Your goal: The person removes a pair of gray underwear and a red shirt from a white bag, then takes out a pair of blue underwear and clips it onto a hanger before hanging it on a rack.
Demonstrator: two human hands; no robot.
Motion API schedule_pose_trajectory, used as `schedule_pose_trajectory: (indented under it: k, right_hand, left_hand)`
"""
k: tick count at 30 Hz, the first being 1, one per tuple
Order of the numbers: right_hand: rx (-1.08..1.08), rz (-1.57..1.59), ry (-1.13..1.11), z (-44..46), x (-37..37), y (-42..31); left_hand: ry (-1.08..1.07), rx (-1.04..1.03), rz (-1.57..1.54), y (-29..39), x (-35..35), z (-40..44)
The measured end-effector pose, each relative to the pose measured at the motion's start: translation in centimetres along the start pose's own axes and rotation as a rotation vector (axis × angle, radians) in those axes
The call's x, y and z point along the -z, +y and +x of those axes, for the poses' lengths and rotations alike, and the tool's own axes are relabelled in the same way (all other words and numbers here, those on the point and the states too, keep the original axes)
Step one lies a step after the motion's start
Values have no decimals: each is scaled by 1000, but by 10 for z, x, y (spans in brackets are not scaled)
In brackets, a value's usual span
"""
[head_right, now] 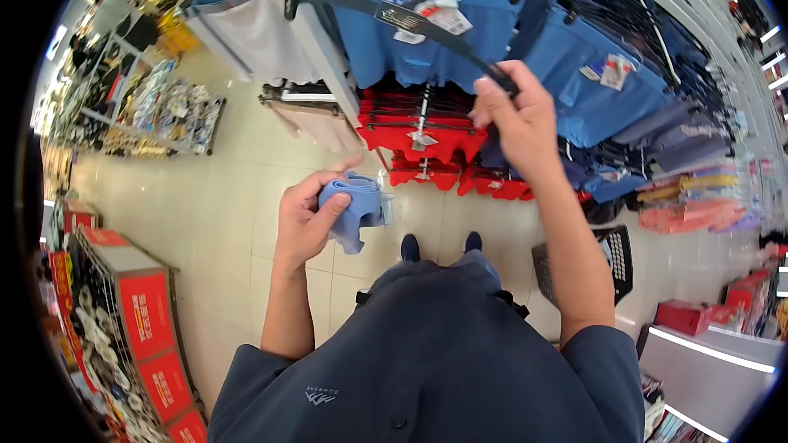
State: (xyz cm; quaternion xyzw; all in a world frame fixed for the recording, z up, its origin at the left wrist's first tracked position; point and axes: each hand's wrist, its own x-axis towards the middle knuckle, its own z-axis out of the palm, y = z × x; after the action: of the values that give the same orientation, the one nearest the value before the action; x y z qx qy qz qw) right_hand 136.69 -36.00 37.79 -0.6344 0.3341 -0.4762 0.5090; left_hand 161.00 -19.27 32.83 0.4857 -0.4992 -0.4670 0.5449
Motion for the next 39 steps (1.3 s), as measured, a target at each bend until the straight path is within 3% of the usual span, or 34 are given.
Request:
schedule_pose_trajectory:
  k: [3, 6, 9, 11, 14, 15, 20, 22, 23, 25, 27, 30, 34, 37, 39]
  right_hand:
    - [-41, 314, -54, 2, -25, -21]
    - [-29, 268, -200, 10, -24, -27]
    - [-158, 139, -232, -21, 0, -6]
    - [-246, 147, -263, -57, 17, 18]
    - [-416, 196, -251, -114, 32, 38]
    - [-431, 233, -267, -131, 42, 51]
    - [-448, 136, -282, -179, 106, 62]
    - [30, -694, -4, -178, 139, 37]
    - [24, -693, 3, -174, 150, 19]
    - [243, -782, 40, -159, 159, -21]
    - [273, -647, -104, -153, 152, -28]
    - [211, -392, -311, -163, 148, -7]
    - [172, -353, -281, -183, 166, -1]
    - [140, -259, -272, -187, 175, -1]
    - [-1, -172, -289, -188, 182, -9]
  left_hand:
    - [-25, -138, 21, 0, -6, 9]
    - [-65, -167, 127, 11, -12, 17]
    - [-51, -77, 33, 16, -18, 12]
    - [-20, -173, 1, 14, -34, 10]
    - [-84, -89, -116, 6, -67, 8]
    - [-132, 10, -200, 3, -77, 6]
    - [-203, 103, -204, -9, -148, 6]
    - [-217, 102, -127, -9, -179, 10]
    - [-257, 113, -36, -12, -189, 10]
    - [-341, 59, 90, -14, -220, 9]
    - [-454, 39, 248, -2, -254, 8]
    - [-403, -65, 177, -34, -289, -10]
    - [-365, -63, 229, -41, -322, -27]
    - [-529, -56, 252, -49, -330, -27]
    - [-614, 3, 192, -49, -335, -25]
